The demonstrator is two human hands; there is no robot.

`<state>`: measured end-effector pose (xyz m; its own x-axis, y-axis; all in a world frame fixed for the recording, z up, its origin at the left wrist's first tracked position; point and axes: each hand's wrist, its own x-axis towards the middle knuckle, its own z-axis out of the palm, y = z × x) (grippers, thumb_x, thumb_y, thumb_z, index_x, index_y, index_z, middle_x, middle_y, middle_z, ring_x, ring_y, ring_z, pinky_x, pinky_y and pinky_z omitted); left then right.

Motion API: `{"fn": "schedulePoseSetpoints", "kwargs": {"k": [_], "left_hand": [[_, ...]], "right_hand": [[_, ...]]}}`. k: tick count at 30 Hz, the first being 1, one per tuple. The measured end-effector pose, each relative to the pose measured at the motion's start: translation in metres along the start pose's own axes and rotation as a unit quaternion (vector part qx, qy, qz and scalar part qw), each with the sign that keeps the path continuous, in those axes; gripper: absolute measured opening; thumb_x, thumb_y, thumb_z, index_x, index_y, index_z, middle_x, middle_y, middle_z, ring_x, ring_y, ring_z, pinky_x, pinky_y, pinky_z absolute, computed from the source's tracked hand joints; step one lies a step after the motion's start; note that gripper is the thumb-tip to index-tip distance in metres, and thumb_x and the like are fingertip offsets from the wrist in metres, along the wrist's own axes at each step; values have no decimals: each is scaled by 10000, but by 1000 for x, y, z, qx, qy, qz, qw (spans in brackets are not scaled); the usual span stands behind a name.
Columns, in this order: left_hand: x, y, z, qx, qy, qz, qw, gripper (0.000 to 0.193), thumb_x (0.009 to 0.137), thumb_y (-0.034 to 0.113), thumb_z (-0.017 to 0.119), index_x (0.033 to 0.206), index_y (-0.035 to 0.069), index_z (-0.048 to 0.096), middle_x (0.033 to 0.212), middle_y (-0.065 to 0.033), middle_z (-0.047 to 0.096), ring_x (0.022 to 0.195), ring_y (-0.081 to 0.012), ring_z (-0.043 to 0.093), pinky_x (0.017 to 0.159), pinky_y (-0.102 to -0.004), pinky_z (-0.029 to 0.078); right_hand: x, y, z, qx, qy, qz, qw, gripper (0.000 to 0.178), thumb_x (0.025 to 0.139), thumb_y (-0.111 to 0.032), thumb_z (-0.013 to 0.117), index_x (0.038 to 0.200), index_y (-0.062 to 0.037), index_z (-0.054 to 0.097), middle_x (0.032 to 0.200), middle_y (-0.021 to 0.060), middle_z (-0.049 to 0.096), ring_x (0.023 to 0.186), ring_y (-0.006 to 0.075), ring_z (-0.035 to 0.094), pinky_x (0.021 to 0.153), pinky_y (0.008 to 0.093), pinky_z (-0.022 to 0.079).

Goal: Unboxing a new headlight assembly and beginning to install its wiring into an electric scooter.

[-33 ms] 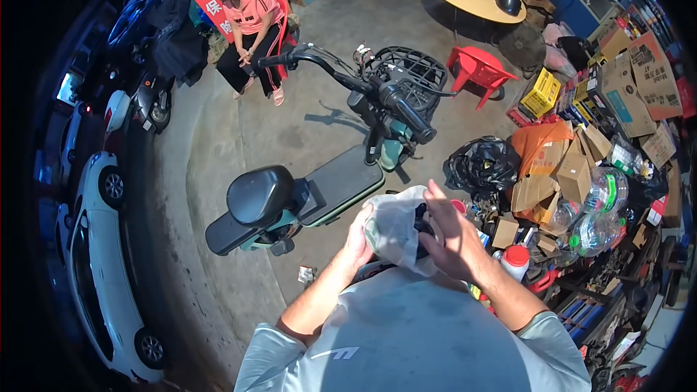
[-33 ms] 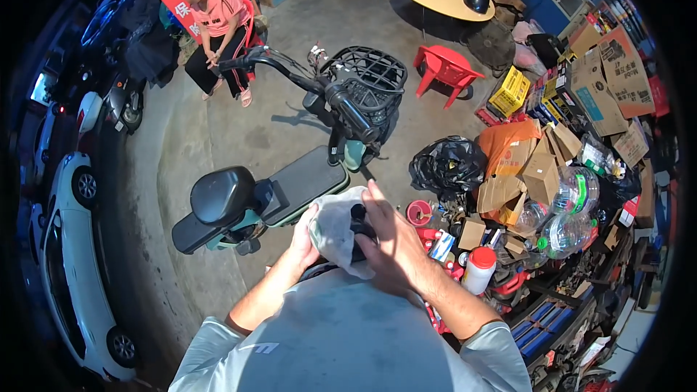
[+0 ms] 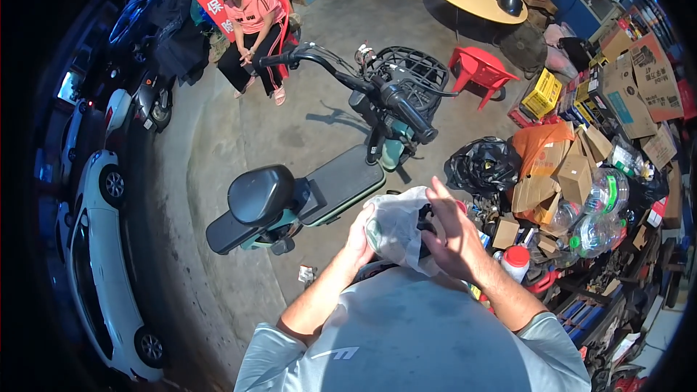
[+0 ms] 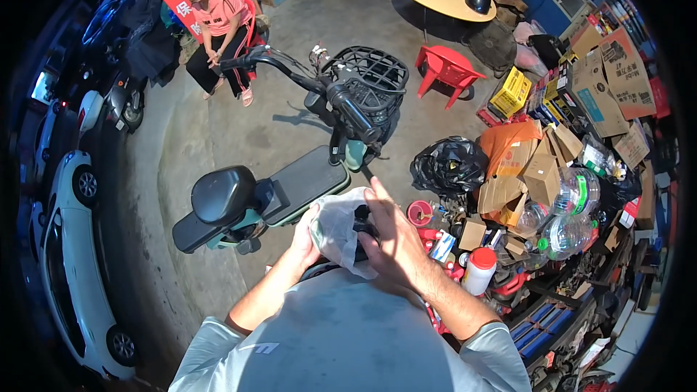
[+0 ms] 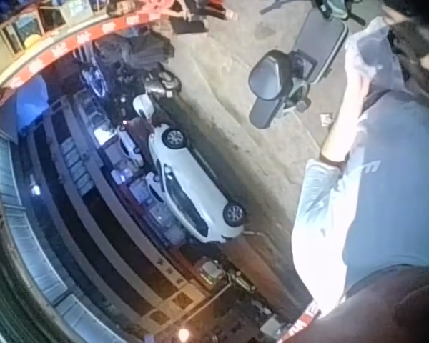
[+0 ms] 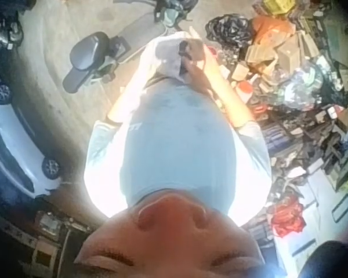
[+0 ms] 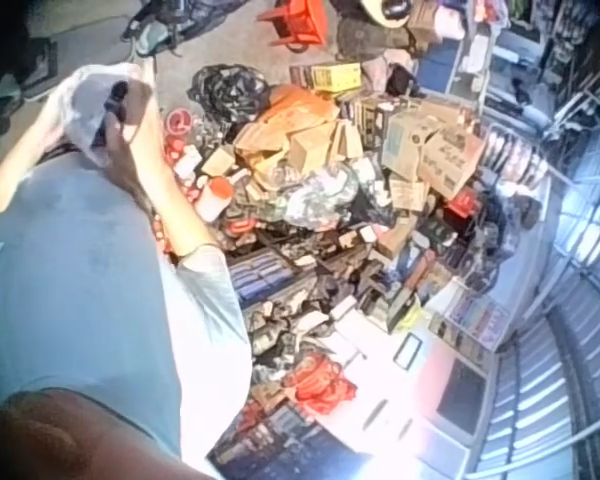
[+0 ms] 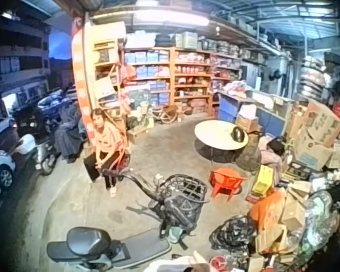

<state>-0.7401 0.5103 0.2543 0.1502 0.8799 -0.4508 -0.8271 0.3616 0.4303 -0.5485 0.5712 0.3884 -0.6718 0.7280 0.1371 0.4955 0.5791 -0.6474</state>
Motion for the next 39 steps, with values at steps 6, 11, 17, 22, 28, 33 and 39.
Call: {"fn": "schedulePoseSetpoints", "kwargs": {"k": [6, 11, 17, 22, 28, 33, 39], "left_hand": [[3, -15, -13, -23, 28, -10, 999, 488, 929, 405, 462, 1251, 42, 501, 1212, -116, 577, 1098, -243, 561, 949, -393, 453], [4, -15, -9, -54, 50, -34, 997, 463, 925, 396, 471, 1214, 39, 525, 1167, -114, 599, 1061, -241, 577, 936, -391, 463], [6, -13, -2, -15, 78, -16, 997, 429, 926, 377, 468, 1169, 34, 555, 1110, -129, 624, 1026, -243, 594, 915, -390, 477], [7, -16, -5, -30, 63, 14, 997, 400, 936, 350, 448, 1153, 32, 558, 1094, -119, 629, 1023, -239, 596, 908, -389, 480], [9, -13, -3, 1, 58, -6, 998, 446, 966, 355, 401, 1226, 13, 520, 1168, -136, 601, 1070, -246, 578, 950, -386, 457], [6, -3, -1, 72, 76, 24, 994, 460, 992, 355, 369, 1271, 11, 493, 1256, -132, 552, 1144, -245, 535, 993, -382, 420], [7, 14, 6, 135, 138, 81, 978, 411, 978, 320, 433, 1202, -6, 545, 1171, -116, 601, 1072, -203, 570, 947, -344, 441]], "right_hand": [[-11, 3, 14, 177, 23, 121, 976, 605, 732, 14, 630, 1283, 54, 383, 1361, 266, 358, 1252, 406, 415, 1030, 435, 392], [-22, 4, 17, 131, 59, 93, 985, 536, 712, 60, 626, 1212, 44, 435, 1299, 252, 420, 1210, 398, 451, 1006, 424, 396], [-33, 9, 1, 100, 80, -66, 990, 419, 715, 115, 593, 1117, 14, 526, 1051, 195, 595, 1000, 356, 595, 858, 407, 482], [-22, -2, -7, -4, 88, 52, 995, 347, 735, 16, 637, 1069, 14, 542, 995, 181, 601, 914, 371, 601, 772, 420, 492], [-23, 44, 10, 185, -192, 311, 912, 485, 742, -21, 667, 1200, 13, 509, 1093, 144, 607, 1020, 270, 581, 894, 356, 438], [-28, 84, 39, 537, -113, 263, 794, 593, 721, 116, 552, 1288, -43, 487, 1200, 47, 567, 1105, 168, 537, 939, 299, 420], [-31, 88, 57, 659, -53, 297, 689, 607, 745, 150, 513, 1318, -45, 459, 1264, 83, 544, 1134, 186, 543, 938, 326, 451]]}}
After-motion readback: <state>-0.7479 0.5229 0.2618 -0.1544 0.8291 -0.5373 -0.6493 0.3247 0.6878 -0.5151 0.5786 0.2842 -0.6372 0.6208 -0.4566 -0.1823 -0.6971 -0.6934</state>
